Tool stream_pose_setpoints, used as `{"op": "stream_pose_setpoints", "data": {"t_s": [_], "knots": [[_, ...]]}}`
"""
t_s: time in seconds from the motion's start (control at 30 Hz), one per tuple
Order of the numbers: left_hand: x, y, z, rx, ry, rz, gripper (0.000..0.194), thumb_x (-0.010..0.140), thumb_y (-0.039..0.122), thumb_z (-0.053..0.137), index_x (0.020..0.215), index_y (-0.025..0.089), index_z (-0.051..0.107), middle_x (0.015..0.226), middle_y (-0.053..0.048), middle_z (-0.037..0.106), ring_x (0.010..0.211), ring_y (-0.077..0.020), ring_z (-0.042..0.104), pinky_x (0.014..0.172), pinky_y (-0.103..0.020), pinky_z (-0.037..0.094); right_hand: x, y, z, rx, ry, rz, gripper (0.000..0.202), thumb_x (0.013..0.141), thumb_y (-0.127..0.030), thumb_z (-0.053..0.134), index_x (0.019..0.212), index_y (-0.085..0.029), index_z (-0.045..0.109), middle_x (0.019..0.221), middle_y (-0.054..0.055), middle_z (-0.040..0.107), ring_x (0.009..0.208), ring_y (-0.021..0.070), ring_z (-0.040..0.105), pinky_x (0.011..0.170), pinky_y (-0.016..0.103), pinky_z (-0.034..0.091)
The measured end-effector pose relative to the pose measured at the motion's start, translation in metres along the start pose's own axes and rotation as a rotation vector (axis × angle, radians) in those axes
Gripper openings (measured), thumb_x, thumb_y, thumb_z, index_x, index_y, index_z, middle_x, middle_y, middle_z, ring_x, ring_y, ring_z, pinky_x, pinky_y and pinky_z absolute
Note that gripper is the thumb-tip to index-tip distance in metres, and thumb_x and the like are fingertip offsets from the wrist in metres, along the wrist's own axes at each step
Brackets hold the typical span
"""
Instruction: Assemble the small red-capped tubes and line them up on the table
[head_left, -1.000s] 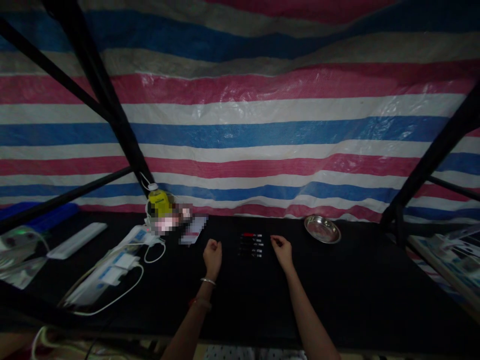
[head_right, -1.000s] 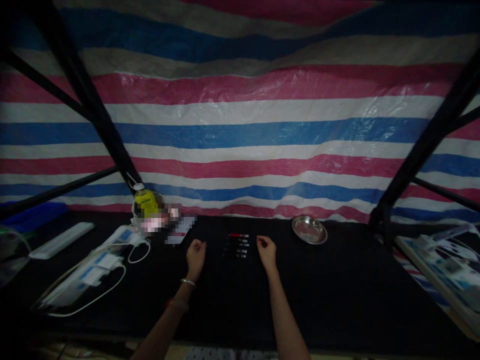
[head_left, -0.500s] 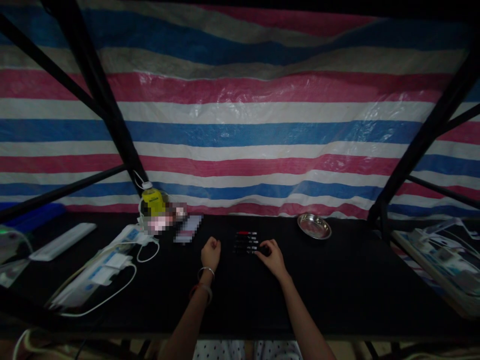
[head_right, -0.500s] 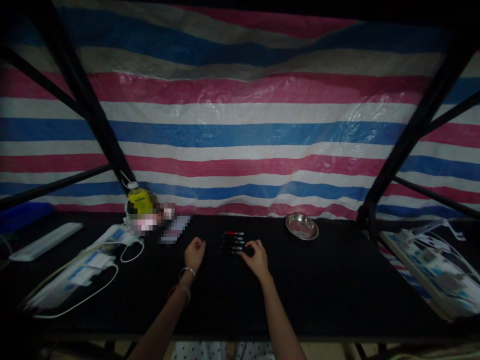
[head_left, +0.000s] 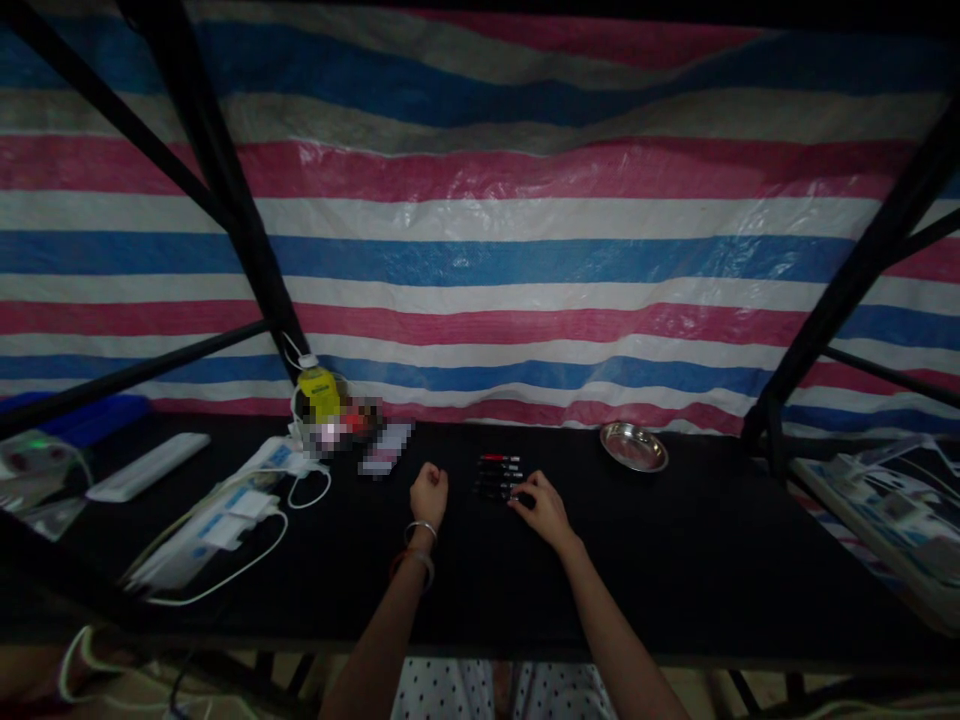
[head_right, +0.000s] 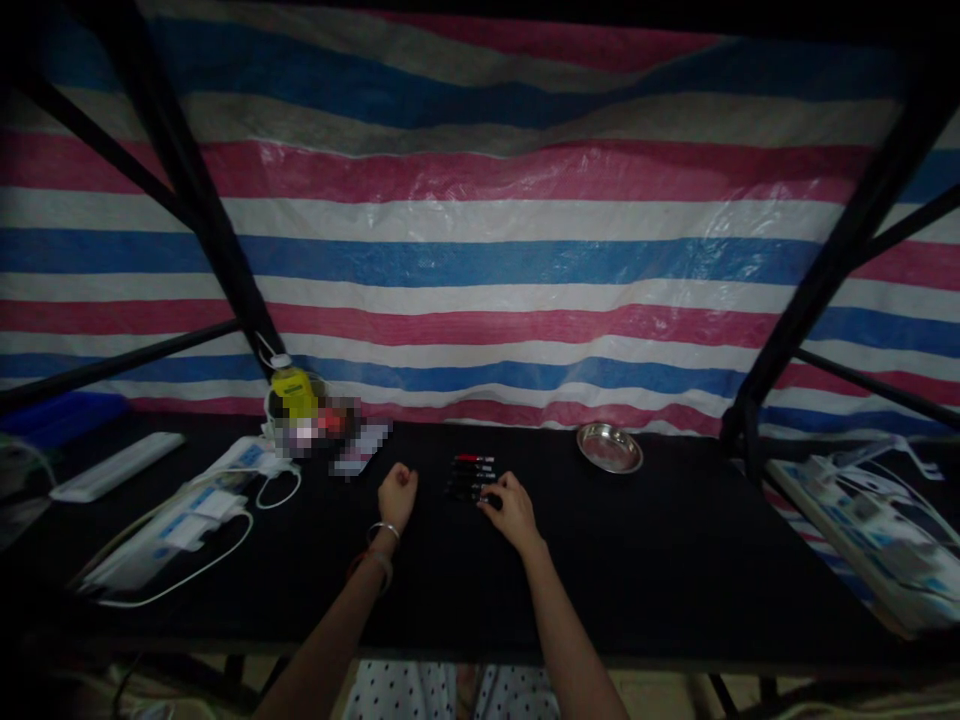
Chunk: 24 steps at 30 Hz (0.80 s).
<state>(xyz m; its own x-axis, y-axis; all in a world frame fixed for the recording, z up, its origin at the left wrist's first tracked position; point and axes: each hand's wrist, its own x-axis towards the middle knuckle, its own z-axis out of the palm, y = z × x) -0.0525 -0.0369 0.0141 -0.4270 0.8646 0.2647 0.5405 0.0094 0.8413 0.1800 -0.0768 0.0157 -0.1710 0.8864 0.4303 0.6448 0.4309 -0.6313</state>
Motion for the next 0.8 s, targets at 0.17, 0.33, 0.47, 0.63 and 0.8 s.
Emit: {"op": "stream_pose_setpoints", "data": {"t_s": [0.17,0.33,0.47,0.63,0.8], "knots": [[0.001,-0.002,0.001,-0.041,0.022,-0.007,0.018,0.072,0.025,0.047,0.059,0.021,0.036,0.048,0.008,0.036,0.046,-0.0092,0.038,0.050,-0.020,0.028,0.004,0.002,0.003,0.308,0.044,0.054,0.016,0.073,-0.035,0.063,0.081,-0.022,0.068,0.083,0.002,0.056,0.070,0.0137,0.053,0.066,0.027,0.043],[0.000,-0.001,0.000,-0.056,0.034,0.013,0.018,0.071,0.023,0.047,0.058,0.021,0.036,0.049,0.008,0.036,0.046,-0.0090,0.038,0.049,-0.020,0.029,0.016,0.014,0.009,1.001,0.247,0.428,0.033,0.058,-0.044,0.073,0.077,-0.018,0.066,0.063,0.000,0.057,0.054,0.0113,0.049,0.051,0.025,0.040],[0.000,-0.002,0.000,-0.042,0.032,0.013,0.018,0.072,0.024,0.047,0.058,0.021,0.037,0.049,0.008,0.036,0.046,-0.0090,0.038,0.049,-0.020,0.029,0.020,0.013,0.006,1.391,0.180,0.546,0.031,0.055,-0.038,0.077,0.075,-0.018,0.064,0.065,0.000,0.058,0.048,0.0076,0.045,0.044,0.022,0.037],[0.000,-0.002,-0.001,-0.027,0.026,0.022,0.019,0.075,0.026,0.047,0.059,0.020,0.038,0.049,0.008,0.037,0.047,-0.0089,0.040,0.049,-0.019,0.030,0.020,0.008,0.003,1.494,0.005,0.544,0.024,0.064,-0.037,0.071,0.076,-0.019,0.062,0.064,-0.002,0.054,0.043,0.0049,0.034,0.037,0.020,0.029],[-0.011,0.013,-0.006,0.080,-0.046,0.108,0.026,0.086,0.040,0.037,0.073,0.020,0.048,0.056,0.005,0.048,0.050,-0.0107,0.049,0.051,-0.021,0.033,0.020,0.005,0.007,1.516,-0.084,0.566,0.025,0.065,-0.038,0.072,0.076,-0.018,0.061,0.061,-0.004,0.050,0.041,0.0025,0.029,0.037,0.018,0.023]]}}
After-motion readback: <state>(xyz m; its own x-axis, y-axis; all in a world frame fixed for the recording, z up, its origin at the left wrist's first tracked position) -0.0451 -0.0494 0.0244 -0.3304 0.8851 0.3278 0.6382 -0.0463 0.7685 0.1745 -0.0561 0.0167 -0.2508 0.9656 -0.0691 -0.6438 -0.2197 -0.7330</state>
